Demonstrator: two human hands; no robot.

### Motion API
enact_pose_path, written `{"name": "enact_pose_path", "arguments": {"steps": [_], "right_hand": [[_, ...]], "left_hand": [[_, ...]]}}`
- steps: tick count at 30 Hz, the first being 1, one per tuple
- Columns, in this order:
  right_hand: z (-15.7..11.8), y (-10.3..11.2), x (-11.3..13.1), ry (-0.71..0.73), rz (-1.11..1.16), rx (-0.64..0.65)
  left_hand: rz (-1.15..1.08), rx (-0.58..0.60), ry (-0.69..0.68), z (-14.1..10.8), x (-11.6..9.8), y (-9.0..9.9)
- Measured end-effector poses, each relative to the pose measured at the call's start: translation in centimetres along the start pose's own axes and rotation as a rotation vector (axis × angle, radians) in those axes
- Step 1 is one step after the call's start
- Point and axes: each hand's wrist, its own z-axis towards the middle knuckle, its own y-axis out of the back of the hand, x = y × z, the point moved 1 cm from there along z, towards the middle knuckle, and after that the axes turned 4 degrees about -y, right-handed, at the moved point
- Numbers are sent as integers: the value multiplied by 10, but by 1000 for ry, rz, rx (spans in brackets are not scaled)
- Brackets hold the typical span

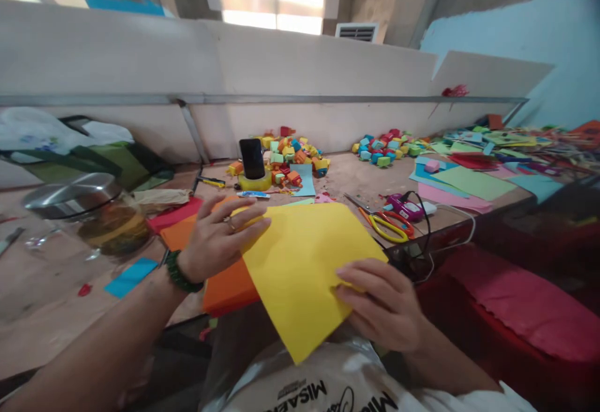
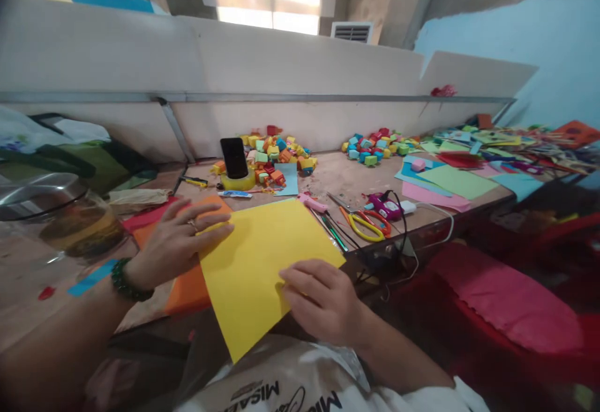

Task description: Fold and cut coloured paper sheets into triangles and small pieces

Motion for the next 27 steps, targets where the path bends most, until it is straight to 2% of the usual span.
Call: {"name": "enact_pose_path", "arguments": {"steps": [3,6,8,10,11,12,14,16,19,23,27], "right_hand": [[-6,-29,7,31,98,40],[-16,-50,12,12,150,201],[-21,-55,8,29,216,367],[-19,-55,-11,1,292,530],[-14,-55,-27,-77,285,574],[-7,-54,-46,-194,241,593],[11,-57,-87,-515,22,621],[27,-65,-122,-797,-253,743],[37,-88,-151,-876,-311,814],[23,-116,-169,-936,-315,842],[12,-120,-193,-1031,-311,772]], "left_hand": [[-99,362,133,-16,-18,-11],[-250,535,107,-27,-46,-15],[-341,581,82,-31,-62,-16],[-413,587,69,-33,-71,-17],[-443,581,75,-33,-73,-17],[-470,570,84,-33,-74,-17],[-506,540,115,-32,-74,-17],[-530,501,157,-33,-74,-16],[-591,455,231,-39,-73,-19],[-654,467,335,-51,-72,-28],[-741,425,402,-59,-73,-34]]}}
